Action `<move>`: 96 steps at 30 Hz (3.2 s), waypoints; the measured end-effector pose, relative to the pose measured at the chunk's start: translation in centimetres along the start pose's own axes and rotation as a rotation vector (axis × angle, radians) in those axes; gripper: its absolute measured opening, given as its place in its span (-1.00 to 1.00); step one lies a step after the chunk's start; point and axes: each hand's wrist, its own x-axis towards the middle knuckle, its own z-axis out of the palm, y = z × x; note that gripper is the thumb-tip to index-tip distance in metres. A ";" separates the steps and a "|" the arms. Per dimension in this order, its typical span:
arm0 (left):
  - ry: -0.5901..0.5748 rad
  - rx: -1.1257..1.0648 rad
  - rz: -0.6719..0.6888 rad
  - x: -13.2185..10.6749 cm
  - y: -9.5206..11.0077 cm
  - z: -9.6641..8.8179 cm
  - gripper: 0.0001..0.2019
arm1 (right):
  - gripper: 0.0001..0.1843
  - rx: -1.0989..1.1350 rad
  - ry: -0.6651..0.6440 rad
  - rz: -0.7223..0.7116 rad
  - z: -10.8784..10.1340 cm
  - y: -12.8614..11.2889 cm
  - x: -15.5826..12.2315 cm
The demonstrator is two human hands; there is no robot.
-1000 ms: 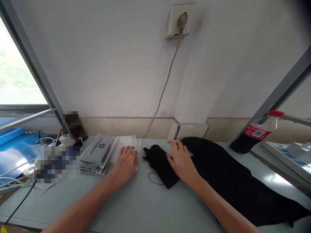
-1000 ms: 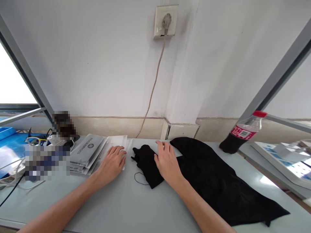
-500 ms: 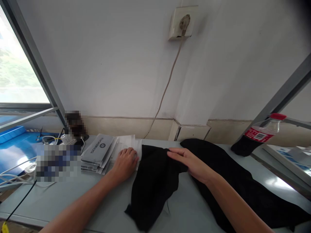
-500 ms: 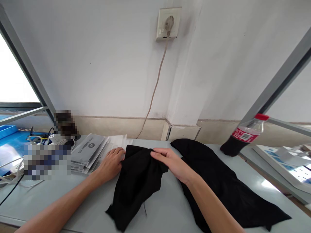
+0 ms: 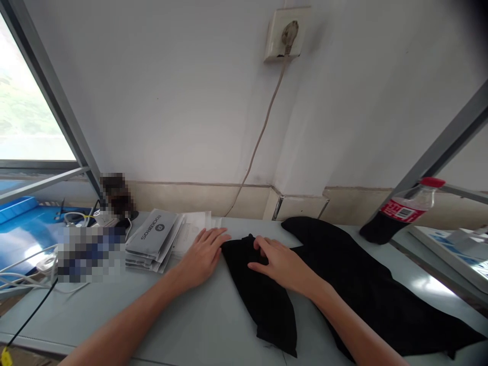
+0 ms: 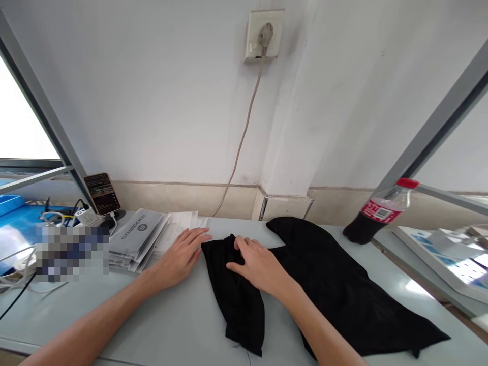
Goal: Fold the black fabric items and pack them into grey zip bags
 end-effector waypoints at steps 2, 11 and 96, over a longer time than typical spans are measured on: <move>-0.065 -0.059 0.095 -0.1 0.4 -0.3 -0.59 | -0.91 0.037 0.001 -0.050 0.0 -0.3 0.0; -0.138 -0.138 0.138 -0.1 1.7 -1.2 -0.76 | -0.78 0.295 -0.304 0.069 -3.7 2.2 -0.3; -0.095 -0.102 -0.104 -1.5 4.1 2.9 -0.41 | -0.64 -0.286 0.038 0.288 0.1 5.6 2.7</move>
